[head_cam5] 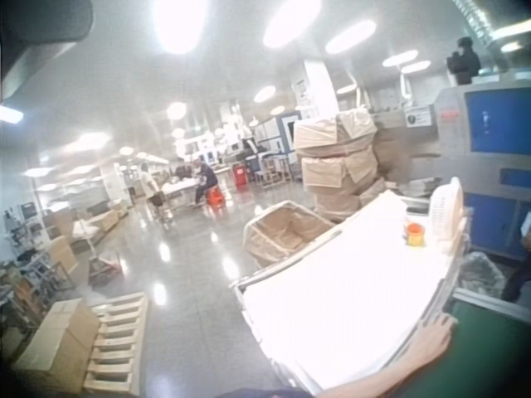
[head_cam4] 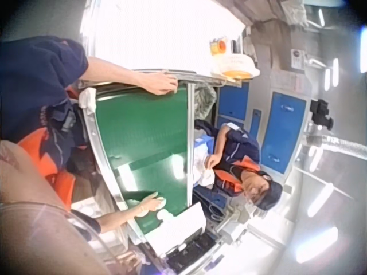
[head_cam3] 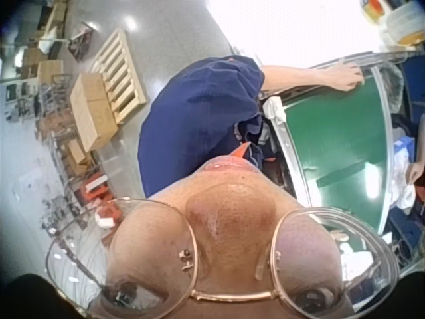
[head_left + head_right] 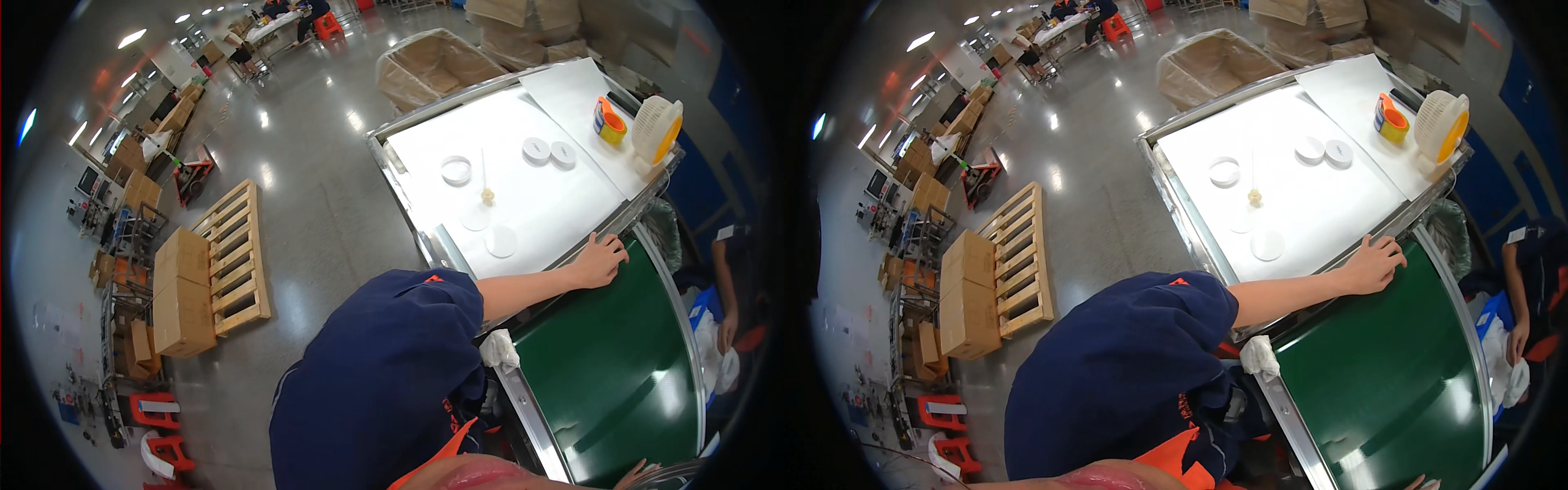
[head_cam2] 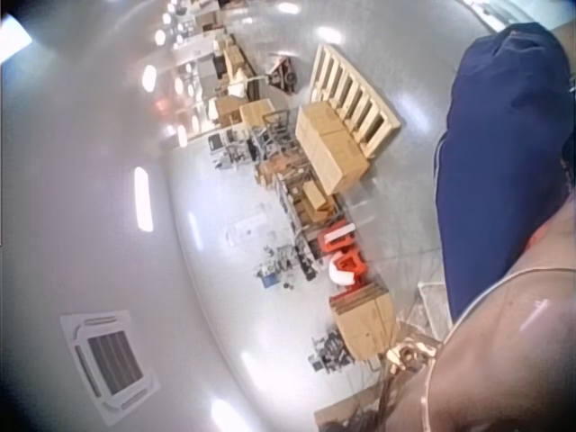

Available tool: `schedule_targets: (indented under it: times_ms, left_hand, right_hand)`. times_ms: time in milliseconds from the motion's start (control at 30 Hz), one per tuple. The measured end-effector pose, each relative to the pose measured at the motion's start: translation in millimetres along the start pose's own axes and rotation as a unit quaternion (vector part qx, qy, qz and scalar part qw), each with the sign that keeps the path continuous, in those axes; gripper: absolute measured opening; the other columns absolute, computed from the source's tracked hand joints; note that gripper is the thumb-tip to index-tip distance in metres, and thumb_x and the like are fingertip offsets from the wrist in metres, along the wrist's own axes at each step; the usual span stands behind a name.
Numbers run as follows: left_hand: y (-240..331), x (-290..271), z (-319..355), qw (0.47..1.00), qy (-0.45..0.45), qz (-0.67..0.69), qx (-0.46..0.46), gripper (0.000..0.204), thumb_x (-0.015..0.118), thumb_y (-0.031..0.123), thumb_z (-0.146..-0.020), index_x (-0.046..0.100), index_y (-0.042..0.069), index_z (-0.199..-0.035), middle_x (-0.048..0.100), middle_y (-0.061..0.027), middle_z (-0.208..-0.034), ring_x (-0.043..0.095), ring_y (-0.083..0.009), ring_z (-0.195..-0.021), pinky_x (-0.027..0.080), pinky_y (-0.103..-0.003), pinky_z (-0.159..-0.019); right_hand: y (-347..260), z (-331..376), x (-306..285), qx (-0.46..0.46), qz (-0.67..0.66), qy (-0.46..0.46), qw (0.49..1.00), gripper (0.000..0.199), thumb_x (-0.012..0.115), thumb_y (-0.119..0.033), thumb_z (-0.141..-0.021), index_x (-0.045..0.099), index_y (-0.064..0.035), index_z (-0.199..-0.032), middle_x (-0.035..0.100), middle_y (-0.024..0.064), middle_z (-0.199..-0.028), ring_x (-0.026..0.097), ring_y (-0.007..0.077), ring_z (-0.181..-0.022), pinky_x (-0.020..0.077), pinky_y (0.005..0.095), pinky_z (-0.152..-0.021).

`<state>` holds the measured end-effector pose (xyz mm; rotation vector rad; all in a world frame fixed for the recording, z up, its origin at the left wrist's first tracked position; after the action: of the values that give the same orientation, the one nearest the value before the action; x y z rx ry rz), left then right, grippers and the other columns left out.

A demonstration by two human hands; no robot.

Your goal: Organizing and packing white cosmetic jars from a conveyor belt into a cardboard box.

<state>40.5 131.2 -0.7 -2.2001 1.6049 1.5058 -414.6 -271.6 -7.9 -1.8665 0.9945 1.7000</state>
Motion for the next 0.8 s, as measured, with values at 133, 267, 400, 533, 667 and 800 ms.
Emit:
schedule_targets:
  times_ms: [133,267,400,533,667,800]
  left_hand:
    - [-5,-2,2,1.000,-0.001,-0.007,-0.010,0.025,0.059,0.009,-0.082,0.057,0.015,-0.106,0.052,-0.0069,-0.111,0.042,-0.0268,-0.122,0.035,-0.061,-0.091]
    - [-3,-2,-2,1.000,0.014,-0.007,-0.006,0.024,0.058,0.010,-0.082,0.058,0.015,-0.105,0.052,-0.0067,-0.111,0.042,-0.0268,-0.122,0.034,-0.061,-0.092]
    - [-2,-3,-2,1.000,-0.001,0.016,-0.018,0.024,0.058,0.010,-0.082,0.058,0.015,-0.105,0.052,-0.0067,-0.110,0.042,-0.0270,-0.123,0.033,-0.061,-0.093]
    - [0,-1,0,0.999,-0.010,0.023,-0.021,0.024,0.058,0.010,-0.082,0.057,0.015,-0.106,0.051,-0.0070,-0.110,0.042,-0.0271,-0.122,0.033,-0.061,-0.093]
    - [-3,-2,4,1.000,-0.002,0.010,-0.015,0.025,0.058,0.010,-0.081,0.057,0.015,-0.105,0.051,-0.0074,-0.111,0.041,-0.0271,-0.122,0.033,-0.061,-0.093]
    - [-4,-1,2,1.000,0.002,0.017,-0.013,0.025,0.058,0.010,-0.081,0.057,0.015,-0.105,0.051,-0.0075,-0.111,0.041,-0.0270,-0.122,0.033,-0.061,-0.092]
  right_hand:
    - [-13,6,-31,0.089,0.032,-0.099,0.991,0.058,0.040,-0.044,-0.100,0.046,0.0007,-0.137,0.049,0.0233,-0.137,0.048,0.0403,-0.125,0.0381,0.0540,-0.101]
    - [7,-5,-24,0.046,0.020,-0.046,0.998,0.043,0.048,-0.032,-0.097,0.058,0.0024,-0.121,0.058,0.0221,-0.123,0.057,0.0384,-0.111,0.0461,0.0492,-0.091]
    - [3,-4,-18,0.012,0.100,0.026,0.995,0.023,0.054,-0.015,-0.091,0.066,0.0039,-0.099,0.065,0.0209,-0.098,0.062,0.0380,-0.089,0.0504,0.0451,-0.077]
    - [6,6,-19,-0.012,0.028,0.035,0.999,0.018,0.053,-0.007,-0.088,0.065,0.0058,-0.092,0.064,0.0217,-0.090,0.062,0.0386,-0.083,0.0492,0.0453,-0.072]
    - [-4,33,-47,-0.037,-0.088,0.010,0.995,0.019,0.055,-0.009,-0.089,0.064,0.0077,-0.092,0.062,0.0237,-0.086,0.059,0.0394,-0.081,0.0472,0.0460,-0.073]
    - [1,57,-52,-0.045,-0.129,0.010,0.991,0.027,0.061,-0.019,-0.091,0.064,0.0077,-0.097,0.060,0.0259,-0.086,0.058,0.0399,-0.084,0.0464,0.0463,-0.078]
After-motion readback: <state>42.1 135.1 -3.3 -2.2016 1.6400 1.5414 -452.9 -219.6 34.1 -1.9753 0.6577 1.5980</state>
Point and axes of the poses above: each hand's wrist, its own z-axis away from the middle knuckle, its own x-axis out of the palm, y = z × x, the point moved 1 cm from there along -z, towards the middle knuckle
